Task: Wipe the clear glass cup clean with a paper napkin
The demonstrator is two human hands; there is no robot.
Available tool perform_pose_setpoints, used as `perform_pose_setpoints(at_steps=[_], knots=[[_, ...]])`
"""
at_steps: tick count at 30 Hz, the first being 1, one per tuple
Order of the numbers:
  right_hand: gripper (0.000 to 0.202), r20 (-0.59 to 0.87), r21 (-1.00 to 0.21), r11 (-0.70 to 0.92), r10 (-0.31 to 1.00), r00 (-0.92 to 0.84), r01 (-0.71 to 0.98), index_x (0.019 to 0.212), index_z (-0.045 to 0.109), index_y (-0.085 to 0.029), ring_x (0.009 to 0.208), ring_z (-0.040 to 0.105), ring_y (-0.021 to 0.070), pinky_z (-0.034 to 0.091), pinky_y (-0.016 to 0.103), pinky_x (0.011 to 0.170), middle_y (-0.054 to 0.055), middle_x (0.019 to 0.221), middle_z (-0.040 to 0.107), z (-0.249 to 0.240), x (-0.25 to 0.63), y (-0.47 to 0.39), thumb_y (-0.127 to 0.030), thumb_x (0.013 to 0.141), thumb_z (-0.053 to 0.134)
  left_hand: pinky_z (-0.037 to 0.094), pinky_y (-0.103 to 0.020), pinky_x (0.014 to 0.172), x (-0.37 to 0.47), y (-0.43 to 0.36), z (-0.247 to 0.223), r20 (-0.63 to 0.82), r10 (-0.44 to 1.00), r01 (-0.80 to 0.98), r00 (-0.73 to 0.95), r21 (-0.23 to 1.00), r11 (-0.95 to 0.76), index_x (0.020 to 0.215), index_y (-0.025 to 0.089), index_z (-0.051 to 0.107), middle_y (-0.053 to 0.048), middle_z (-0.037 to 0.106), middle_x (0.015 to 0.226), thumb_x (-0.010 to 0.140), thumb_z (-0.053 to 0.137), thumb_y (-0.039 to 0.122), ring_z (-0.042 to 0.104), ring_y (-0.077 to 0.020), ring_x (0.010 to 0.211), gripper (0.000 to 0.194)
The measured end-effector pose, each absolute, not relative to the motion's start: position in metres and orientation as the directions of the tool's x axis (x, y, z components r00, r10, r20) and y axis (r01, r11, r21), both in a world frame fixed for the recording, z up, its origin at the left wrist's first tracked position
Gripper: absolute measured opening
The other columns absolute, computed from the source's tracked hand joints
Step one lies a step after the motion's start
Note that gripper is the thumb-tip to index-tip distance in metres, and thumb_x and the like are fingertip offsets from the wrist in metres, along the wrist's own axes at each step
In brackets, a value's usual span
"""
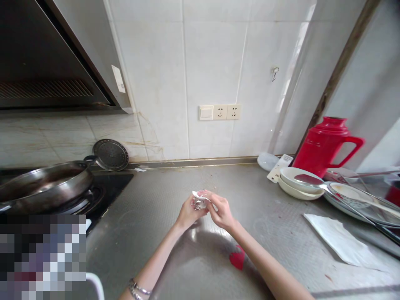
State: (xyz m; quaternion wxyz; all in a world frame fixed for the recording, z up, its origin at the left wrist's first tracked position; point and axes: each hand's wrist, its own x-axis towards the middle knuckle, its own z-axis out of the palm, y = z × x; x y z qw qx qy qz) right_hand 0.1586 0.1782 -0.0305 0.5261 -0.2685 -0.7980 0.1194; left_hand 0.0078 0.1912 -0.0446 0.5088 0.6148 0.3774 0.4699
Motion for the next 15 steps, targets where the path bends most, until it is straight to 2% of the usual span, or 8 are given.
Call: perform_pose_setpoints(at_steps=[2, 5, 8, 12, 15], knots=[[0.033, 0.755, -0.489, 0.813, 0.576, -0.313, 0.316, 0.118, 0.061, -0.027, 0.111, 0.062, 0.0223, 0.044, 0.040, 0.102, 0.006, 0.112, 0.069, -0.0316, 0.1582, 0.1800, -0.023, 0.095, 0.038, 0.049, -0.028, 0.074, 0.0090, 0.1910, -0.0450, 0.187, 0.943, -0.021, 0.274, 0.982, -0.188, 0.111, 0.013, 0.058, -0.007, 0.068, 0.097, 0.060, 0.077, 0.030, 0.064, -0.0201, 0.087, 0.057], [0.033, 0.711, -0.572, 0.726, 0.671, -0.212, 0.381, 0.117, 0.062, -0.026, 0.100, 0.067, 0.0218, 0.052, 0.037, 0.089, 0.007, 0.107, 0.071, -0.0339, 0.1597, 0.1857, -0.026, 0.096, 0.037, 0.049, -0.026, 0.068, 0.0084, 0.1903, -0.0446, 0.134, 0.961, -0.005, 0.243, 0.991, -0.137, 0.108, 0.013, 0.059, -0.005, 0.068, 0.090, 0.059, 0.077, 0.032, 0.064, -0.0186, 0.080, 0.056], [0.032, 0.719, -0.582, 0.705, 0.679, -0.148, 0.405, 0.116, 0.062, -0.025, 0.093, 0.069, 0.0215, 0.054, 0.034, 0.080, 0.008, 0.103, 0.072, -0.0353, 0.1613, 0.1883, -0.024, 0.096, 0.037, 0.047, -0.024, 0.062, 0.0061, 0.1902, -0.0428, 0.119, 0.973, 0.011, 0.197, 0.992, -0.124, 0.098, 0.012, 0.061, -0.003, 0.065, 0.079, 0.060, 0.076, 0.035, 0.062, -0.0161, 0.071, 0.047], [0.035, 0.798, -0.449, 0.810, 0.553, -0.239, 0.377, 0.121, 0.058, -0.025, 0.111, 0.062, 0.0214, 0.049, 0.039, 0.097, 0.008, 0.115, 0.068, -0.0347, 0.1598, 0.1830, -0.017, 0.094, 0.037, 0.047, -0.024, 0.059, 0.0045, 0.1905, -0.0396, 0.136, 0.967, -0.015, 0.217, 0.991, -0.136, 0.101, 0.013, 0.060, -0.004, 0.066, 0.079, 0.063, 0.074, 0.039, 0.061, -0.0154, 0.067, 0.048], [0.039, 0.829, -0.299, 0.887, 0.424, -0.365, 0.353, 0.124, 0.054, -0.023, 0.115, 0.060, 0.0208, 0.044, 0.045, 0.103, 0.009, 0.115, 0.067, -0.0338, 0.1577, 0.1795, -0.011, 0.091, 0.037, 0.048, -0.024, 0.063, 0.0050, 0.1904, -0.0381, 0.204, 0.957, 0.075, 0.208, 0.972, -0.223, 0.099, 0.014, 0.062, -0.005, 0.068, 0.085, 0.062, 0.075, 0.037, 0.062, -0.0173, 0.074, 0.045]])
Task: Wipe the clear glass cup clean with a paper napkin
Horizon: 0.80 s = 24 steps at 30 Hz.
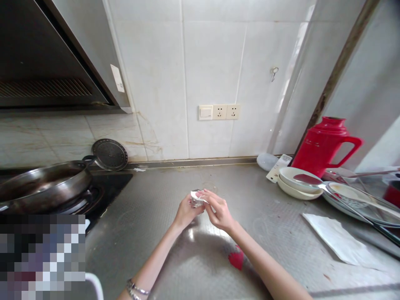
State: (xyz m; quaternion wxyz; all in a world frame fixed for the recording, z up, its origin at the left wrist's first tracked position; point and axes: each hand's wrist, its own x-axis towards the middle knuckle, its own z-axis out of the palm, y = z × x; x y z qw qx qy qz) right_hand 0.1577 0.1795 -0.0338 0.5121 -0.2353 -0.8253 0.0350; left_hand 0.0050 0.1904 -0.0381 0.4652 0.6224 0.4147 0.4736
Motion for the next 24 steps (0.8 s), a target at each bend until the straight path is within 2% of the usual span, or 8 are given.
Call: perform_pose_setpoints(at_steps=[2, 4, 9, 15, 17, 19, 22, 24], knots=[[0.040, 0.833, -0.199, 0.919, 0.342, -0.435, 0.341, 0.123, 0.052, -0.021, 0.114, 0.060, 0.0207, 0.042, 0.049, 0.104, 0.010, 0.114, 0.068, -0.033, 0.157, 0.180, -0.008, 0.088, 0.037, 0.047, -0.024, 0.065, 0.005, 0.190, -0.039, 0.243, 0.950, 0.192, 0.194, 0.941, -0.279, 0.094, 0.014, 0.063, -0.005, 0.069, 0.086, 0.061, 0.074, 0.033, 0.062, -0.0178, 0.076, 0.039], [0.040, 0.821, -0.157, 0.920, 0.323, -0.470, 0.358, 0.122, 0.052, -0.020, 0.112, 0.061, 0.0207, 0.041, 0.051, 0.105, 0.010, 0.113, 0.068, -0.033, 0.158, 0.182, -0.007, 0.087, 0.037, 0.046, -0.023, 0.064, 0.005, 0.191, -0.041, 0.251, 0.951, 0.283, 0.181, 0.913, -0.295, 0.093, 0.014, 0.064, -0.004, 0.069, 0.084, 0.061, 0.073, 0.030, 0.061, -0.0171, 0.075, 0.037], [0.041, 0.813, -0.225, 0.862, 0.423, -0.400, 0.455, 0.123, 0.051, -0.023, 0.103, 0.066, 0.0210, 0.042, 0.052, 0.104, 0.009, 0.110, 0.069, -0.032, 0.162, 0.187, -0.008, 0.088, 0.037, 0.044, -0.023, 0.059, 0.003, 0.193, -0.047, 0.218, 0.970, 0.399, 0.105, 0.885, -0.241, 0.101, 0.013, 0.060, -0.003, 0.068, 0.080, 0.059, 0.074, 0.029, 0.060, -0.0158, 0.068, 0.048], [0.042, 0.825, -0.172, 0.927, 0.321, -0.465, 0.334, 0.124, 0.051, -0.022, 0.111, 0.062, 0.0202, 0.044, 0.049, 0.104, 0.010, 0.112, 0.068, -0.036, 0.154, 0.181, -0.007, 0.087, 0.037, 0.045, -0.024, 0.062, 0.001, 0.194, -0.046, 0.232, 0.962, 0.369, 0.143, 0.889, -0.269, 0.090, 0.016, 0.060, -0.003, 0.068, 0.082, 0.060, 0.073, 0.031, 0.062, -0.0182, 0.074, 0.036], [0.041, 0.805, -0.225, 0.914, 0.370, -0.463, 0.339, 0.125, 0.051, -0.022, 0.115, 0.060, 0.0202, 0.043, 0.048, 0.105, 0.009, 0.116, 0.067, -0.037, 0.152, 0.181, -0.008, 0.089, 0.036, 0.046, -0.024, 0.066, 0.002, 0.194, -0.045, 0.240, 0.949, 0.306, 0.205, 0.905, -0.295, 0.093, 0.015, 0.062, -0.004, 0.069, 0.085, 0.062, 0.072, 0.030, 0.063, -0.0190, 0.078, 0.036], [0.040, 0.789, -0.333, 0.866, 0.473, -0.392, 0.374, 0.126, 0.052, -0.024, 0.114, 0.060, 0.0199, 0.042, 0.047, 0.106, 0.008, 0.118, 0.067, -0.038, 0.152, 0.184, -0.011, 0.092, 0.036, 0.047, -0.025, 0.067, 0.003, 0.194, -0.044, 0.215, 0.950, 0.218, 0.228, 0.939, -0.265, 0.101, 0.014, 0.062, -0.004, 0.068, 0.087, 0.062, 0.072, 0.029, 0.063, -0.0190, 0.079, 0.043], [0.036, 0.769, -0.483, 0.778, 0.596, -0.231, 0.402, 0.123, 0.056, -0.028, 0.107, 0.065, 0.0203, 0.045, 0.045, 0.104, 0.004, 0.113, 0.070, -0.040, 0.154, 0.189, -0.018, 0.095, 0.037, 0.049, -0.025, 0.061, 0.003, 0.193, -0.040, 0.095, 0.974, 0.094, 0.205, 0.989, -0.116, 0.109, 0.013, 0.059, -0.004, 0.066, 0.084, 0.060, 0.074, 0.033, 0.061, -0.0177, 0.073, 0.055], [0.034, 0.766, -0.527, 0.749, 0.623, -0.158, 0.401, 0.121, 0.059, -0.028, 0.106, 0.065, 0.0215, 0.046, 0.044, 0.102, 0.003, 0.112, 0.070, -0.041, 0.154, 0.190, -0.021, 0.096, 0.038, 0.050, -0.026, 0.058, 0.002, 0.191, -0.037, 0.034, 0.979, 0.031, 0.203, 0.999, -0.041, 0.110, 0.013, 0.059, -0.004, 0.065, 0.083, 0.060, 0.075, 0.038, 0.060, -0.0171, 0.071, 0.059]])
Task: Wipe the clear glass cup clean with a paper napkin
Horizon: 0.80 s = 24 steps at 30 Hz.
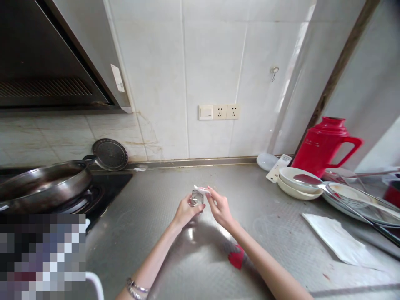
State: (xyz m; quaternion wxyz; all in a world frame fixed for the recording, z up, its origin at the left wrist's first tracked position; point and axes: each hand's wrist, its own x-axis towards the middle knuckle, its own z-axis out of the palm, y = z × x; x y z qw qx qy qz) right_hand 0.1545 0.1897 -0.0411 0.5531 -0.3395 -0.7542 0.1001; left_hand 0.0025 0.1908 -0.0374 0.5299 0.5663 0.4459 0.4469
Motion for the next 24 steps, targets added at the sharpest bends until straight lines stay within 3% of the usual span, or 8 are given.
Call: perform_pose_setpoints(at_steps=[7, 14, 19, 24], knots=[[0.034, 0.792, -0.507, 0.794, 0.583, -0.183, 0.335, 0.122, 0.060, -0.027, 0.113, 0.061, 0.0215, 0.043, 0.044, 0.106, 0.003, 0.117, 0.068, -0.042, 0.150, 0.182, -0.021, 0.096, 0.038, 0.053, -0.026, 0.060, 0.002, 0.188, -0.035, 0.012, 0.984, -0.059, 0.177, 0.998, -0.001, 0.111, 0.016, 0.061, -0.005, 0.066, 0.088, 0.061, 0.076, 0.047, 0.061, -0.0170, 0.074, 0.060], [0.029, 0.741, -0.612, 0.675, 0.672, -0.002, 0.412, 0.111, 0.067, -0.027, 0.111, 0.063, 0.0253, 0.052, 0.041, 0.093, 0.004, 0.105, 0.073, -0.049, 0.152, 0.189, -0.027, 0.094, 0.043, 0.052, -0.025, 0.055, 0.004, 0.189, -0.038, 0.006, 0.989, 0.008, 0.147, 1.000, -0.007, 0.101, 0.012, 0.063, -0.004, 0.064, 0.080, 0.059, 0.078, 0.045, 0.059, -0.0161, 0.068, 0.056], [0.031, 0.768, -0.561, 0.765, 0.624, -0.146, 0.318, 0.115, 0.064, -0.027, 0.110, 0.063, 0.0216, 0.044, 0.041, 0.103, 0.004, 0.111, 0.071, -0.043, 0.150, 0.183, -0.023, 0.095, 0.039, 0.052, -0.025, 0.054, 0.004, 0.190, -0.038, -0.013, 0.991, -0.023, 0.135, 1.000, 0.017, 0.105, 0.015, 0.064, -0.005, 0.065, 0.082, 0.059, 0.077, 0.050, 0.060, -0.0172, 0.070, 0.060], [0.036, 0.650, -0.655, 0.710, 0.704, -0.287, 0.258, 0.128, 0.052, -0.026, 0.130, 0.045, 0.0251, 0.040, 0.044, 0.104, 0.007, 0.133, 0.057, -0.029, 0.153, 0.179, -0.030, 0.091, 0.050, 0.051, -0.026, 0.056, -0.001, 0.191, -0.035, -0.037, 0.981, -0.071, 0.191, 0.996, 0.052, 0.096, 0.014, 0.065, -0.004, 0.064, 0.079, 0.057, 0.077, 0.054, 0.059, -0.0157, 0.066, 0.057]])
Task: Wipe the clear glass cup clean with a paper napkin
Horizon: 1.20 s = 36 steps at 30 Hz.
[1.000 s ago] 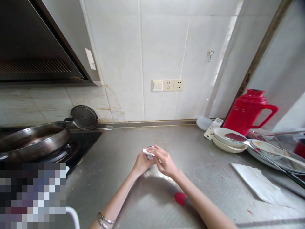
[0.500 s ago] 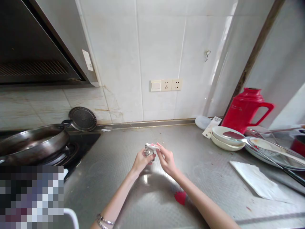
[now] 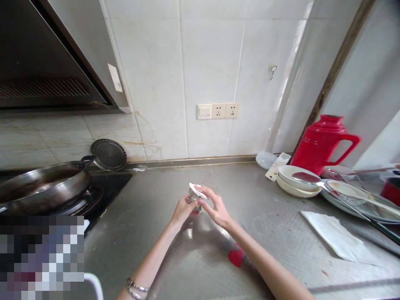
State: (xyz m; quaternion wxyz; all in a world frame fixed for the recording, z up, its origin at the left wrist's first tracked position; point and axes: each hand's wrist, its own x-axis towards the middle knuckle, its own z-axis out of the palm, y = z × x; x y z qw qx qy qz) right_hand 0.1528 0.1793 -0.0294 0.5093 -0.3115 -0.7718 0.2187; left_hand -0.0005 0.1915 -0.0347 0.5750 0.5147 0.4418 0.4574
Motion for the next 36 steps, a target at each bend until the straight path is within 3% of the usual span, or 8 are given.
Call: perform_pose_setpoints(at_steps=[5, 7, 13, 19, 23, 29, 32, 36], knots=[[0.074, 0.620, -0.684, 0.703, 0.700, -0.354, 0.194, 0.139, 0.037, -0.024, 0.134, 0.038, 0.0279, 0.031, 0.047, 0.111, 0.012, 0.146, 0.040, -0.035, 0.149, 0.184, -0.032, 0.074, 0.073, 0.043, -0.021, 0.055, -0.004, 0.195, -0.037, 0.023, 0.986, 0.033, 0.166, 0.999, -0.029, 0.086, 0.012, 0.066, -0.001, 0.059, 0.069, 0.063, 0.072, 0.057, 0.054, -0.0128, 0.062, 0.051], [0.081, 0.611, -0.723, 0.676, 0.721, -0.328, 0.141, 0.139, 0.035, -0.026, 0.134, 0.038, 0.0277, 0.034, 0.047, 0.109, 0.012, 0.147, 0.037, -0.042, 0.147, 0.188, -0.031, 0.070, 0.076, 0.043, -0.022, 0.056, -0.005, 0.196, -0.039, 0.054, 0.982, 0.055, 0.184, 0.996, -0.065, 0.089, 0.012, 0.066, -0.002, 0.060, 0.071, 0.063, 0.071, 0.059, 0.055, -0.0132, 0.064, 0.054], [0.075, 0.491, -0.868, 0.491, 0.834, -0.251, -0.066, 0.133, 0.041, -0.026, 0.119, 0.054, 0.0250, 0.051, 0.041, 0.093, 0.011, 0.134, 0.051, -0.048, 0.145, 0.195, -0.025, 0.067, 0.075, 0.051, -0.028, 0.062, -0.016, 0.197, -0.041, -0.022, 0.895, 0.003, 0.445, 1.000, 0.023, 0.125, 0.016, 0.049, -0.009, 0.064, 0.093, 0.060, 0.072, 0.064, 0.062, -0.0162, 0.068, 0.083], [0.067, 0.346, -0.935, 0.323, 0.921, -0.181, -0.145, 0.124, 0.049, -0.020, 0.103, 0.065, 0.0254, 0.056, 0.039, 0.084, 0.010, 0.119, 0.063, -0.038, 0.143, 0.192, -0.028, 0.064, 0.078, 0.050, -0.035, 0.085, -0.020, 0.201, -0.045, 0.180, 0.883, 0.079, 0.434, 0.968, -0.237, 0.141, 0.022, 0.027, -0.016, 0.056, 0.124, 0.054, 0.086, 0.037, 0.063, -0.0253, 0.099, 0.106], [0.059, 0.326, -0.943, 0.303, 0.920, -0.217, -0.135, 0.120, 0.053, -0.019, 0.103, 0.065, 0.0249, 0.055, 0.039, 0.086, 0.009, 0.115, 0.066, -0.037, 0.142, 0.191, -0.029, 0.067, 0.077, 0.044, -0.037, 0.097, -0.016, 0.198, -0.042, 0.296, 0.864, 0.167, 0.407, 0.906, -0.389, 0.137, 0.024, 0.032, -0.013, 0.054, 0.129, 0.053, 0.086, 0.029, 0.057, -0.0279, 0.113, 0.099], [0.058, 0.412, -0.906, 0.422, 0.860, -0.300, -0.034, 0.129, 0.048, -0.025, 0.109, 0.062, 0.0232, 0.054, 0.039, 0.089, 0.008, 0.128, 0.058, -0.039, 0.147, 0.192, -0.034, 0.076, 0.070, 0.049, -0.035, 0.086, -0.013, 0.193, -0.036, 0.341, 0.882, 0.242, 0.326, 0.871, -0.427, 0.129, 0.021, 0.038, -0.009, 0.064, 0.112, 0.057, 0.082, 0.030, 0.063, -0.0241, 0.101, 0.085], [0.046, 0.466, -0.824, 0.531, 0.834, -0.296, 0.199, 0.129, 0.050, -0.026, 0.116, 0.057, 0.0241, 0.049, 0.045, 0.096, 0.008, 0.127, 0.060, -0.037, 0.153, 0.194, -0.037, 0.086, 0.059, 0.050, -0.034, 0.083, -0.013, 0.193, -0.036, 0.359, 0.896, 0.282, 0.262, 0.859, -0.427, 0.125, 0.021, 0.043, -0.008, 0.065, 0.110, 0.056, 0.083, 0.031, 0.064, -0.0230, 0.096, 0.080], [0.036, 0.613, -0.633, 0.643, 0.756, -0.227, 0.431, 0.124, 0.057, -0.025, 0.123, 0.051, 0.0272, 0.043, 0.049, 0.101, 0.009, 0.121, 0.064, -0.037, 0.156, 0.194, -0.035, 0.089, 0.054, 0.050, -0.032, 0.082, -0.014, 0.194, -0.039, 0.351, 0.912, 0.308, 0.212, 0.862, -0.403, 0.122, 0.020, 0.045, -0.009, 0.066, 0.109, 0.054, 0.083, 0.033, 0.065, -0.0228, 0.094, 0.079]])
